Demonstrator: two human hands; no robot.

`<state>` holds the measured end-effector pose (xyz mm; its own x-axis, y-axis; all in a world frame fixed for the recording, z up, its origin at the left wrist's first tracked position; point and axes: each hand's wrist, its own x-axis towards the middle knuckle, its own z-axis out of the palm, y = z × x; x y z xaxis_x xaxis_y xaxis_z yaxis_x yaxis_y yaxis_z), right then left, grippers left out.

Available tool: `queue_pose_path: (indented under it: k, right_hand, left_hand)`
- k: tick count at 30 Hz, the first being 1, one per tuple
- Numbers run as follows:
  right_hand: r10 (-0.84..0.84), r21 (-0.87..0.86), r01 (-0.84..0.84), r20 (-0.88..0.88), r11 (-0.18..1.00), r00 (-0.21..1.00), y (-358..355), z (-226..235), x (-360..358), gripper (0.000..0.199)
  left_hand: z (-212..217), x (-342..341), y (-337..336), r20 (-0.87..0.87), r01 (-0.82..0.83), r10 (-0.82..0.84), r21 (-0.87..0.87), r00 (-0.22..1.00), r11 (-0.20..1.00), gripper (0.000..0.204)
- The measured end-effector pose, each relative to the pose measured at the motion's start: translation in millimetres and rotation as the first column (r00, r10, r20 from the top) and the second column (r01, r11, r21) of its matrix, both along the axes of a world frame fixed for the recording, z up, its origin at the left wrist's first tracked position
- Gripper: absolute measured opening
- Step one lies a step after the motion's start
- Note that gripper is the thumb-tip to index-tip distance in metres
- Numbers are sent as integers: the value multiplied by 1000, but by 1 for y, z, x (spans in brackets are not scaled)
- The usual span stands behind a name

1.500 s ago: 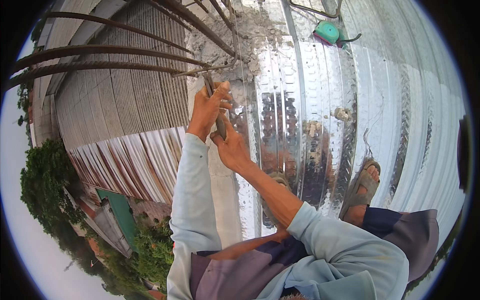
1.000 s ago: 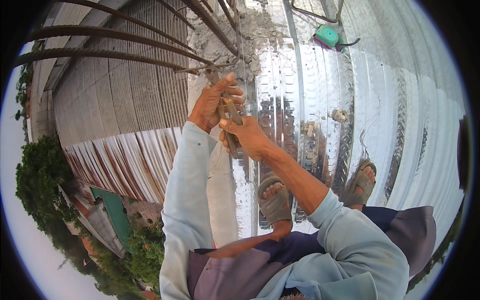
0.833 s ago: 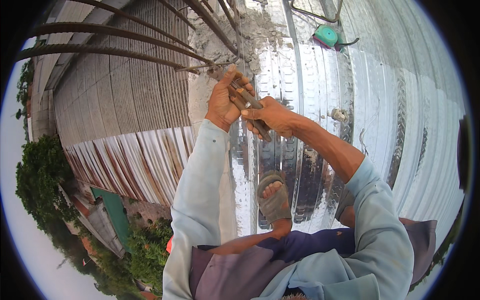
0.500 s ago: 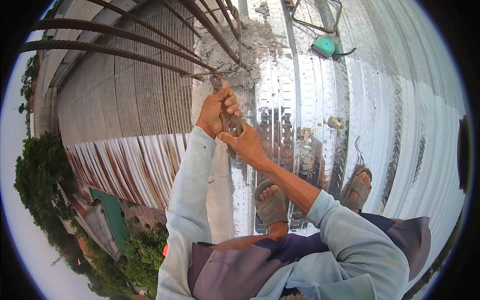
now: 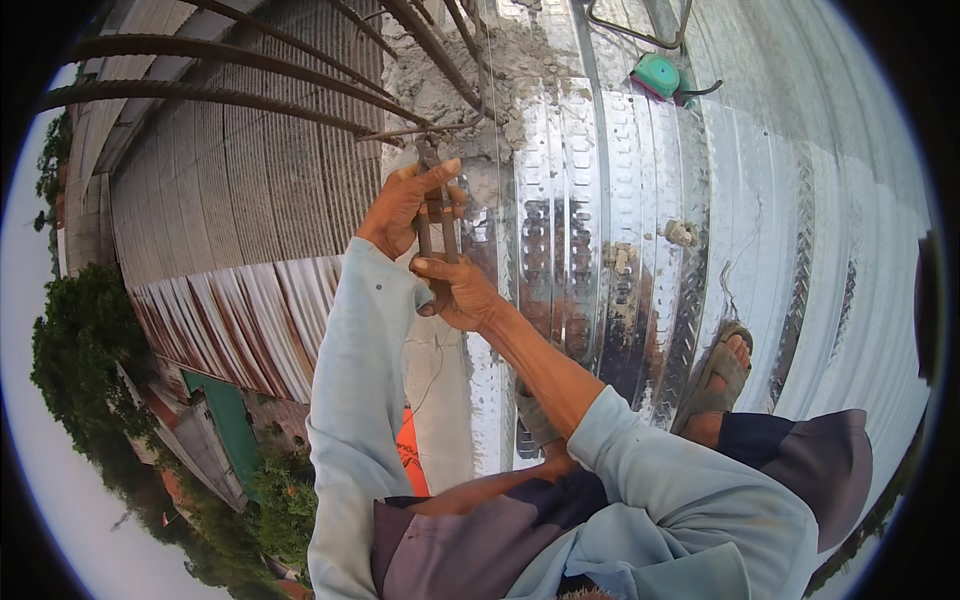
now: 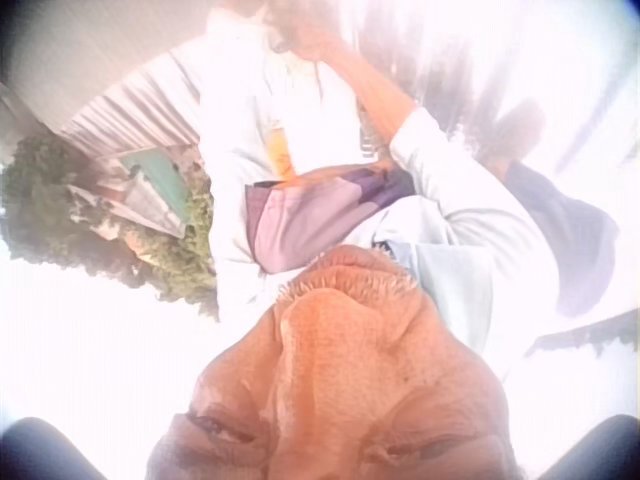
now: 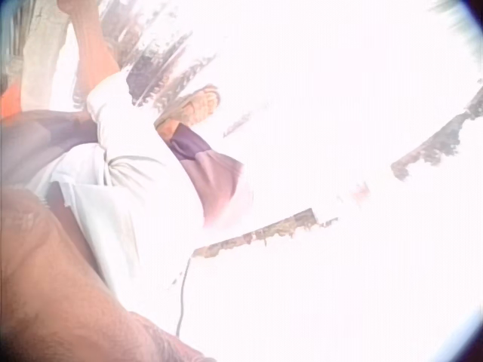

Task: The person works on a corrugated metal roof, manipulating metal rods and using a hammer to secure them. They also handle a metal frame and a measuring tape to align and measure components.

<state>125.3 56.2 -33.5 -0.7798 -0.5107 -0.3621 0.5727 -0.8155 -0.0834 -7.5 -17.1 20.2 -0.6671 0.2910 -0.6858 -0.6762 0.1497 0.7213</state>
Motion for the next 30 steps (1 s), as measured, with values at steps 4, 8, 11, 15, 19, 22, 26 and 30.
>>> queue_pose_path:
  k: [4, 8, 11, 15, 19, 22, 26, 30]
  right_hand:
    - [16, 187, -10, -32, 982, 999, 0, -2, -2, 19]
    - [-77, 984, 122, -113, 130, 991, -28, 10, 7, 23]
    - [-2, 995, 68, -68, 77, 998, -34, 10, -3, 26]
    - [40, 895, -44, 29, 443, 999, -20, 6, -9, 27]
    - [-69, 75, 63, 74, 995, 995, 6, 27, -1, 23]
    - [10, -339, 4, 40, 941, 999, 21, 8, 0, 20]
    - [53, 465, -52, 11, 884, 999, 32, 18, 7, 24]
    - [-24, 998, -34, 36, 55, 999, 2, 35, 17, 31]
  left_hand:
    - [-9, -7, 7, 229, -113, 41, 311, 973, 944, 33]
    - [-25, 0, 28, -95, -170, 153, -224, 984, 960, 39]
    - [-28, -1, 32, -202, -140, 67, -375, 977, 916, 40]
    - [2, -5, 17, -56, 44, -57, -210, 997, 977, 41]
    - [1, -5, 13, 128, -58, 34, 192, 991, 980, 35]
    - [-11, -6, 14, 249, -150, 38, 449, 968, 881, 31]
    - [-14, -3, 33, 202, -184, 142, 208, 969, 961, 38]
    - [-16, 7, 50, -53, -265, 259, -178, 964, 948, 35]
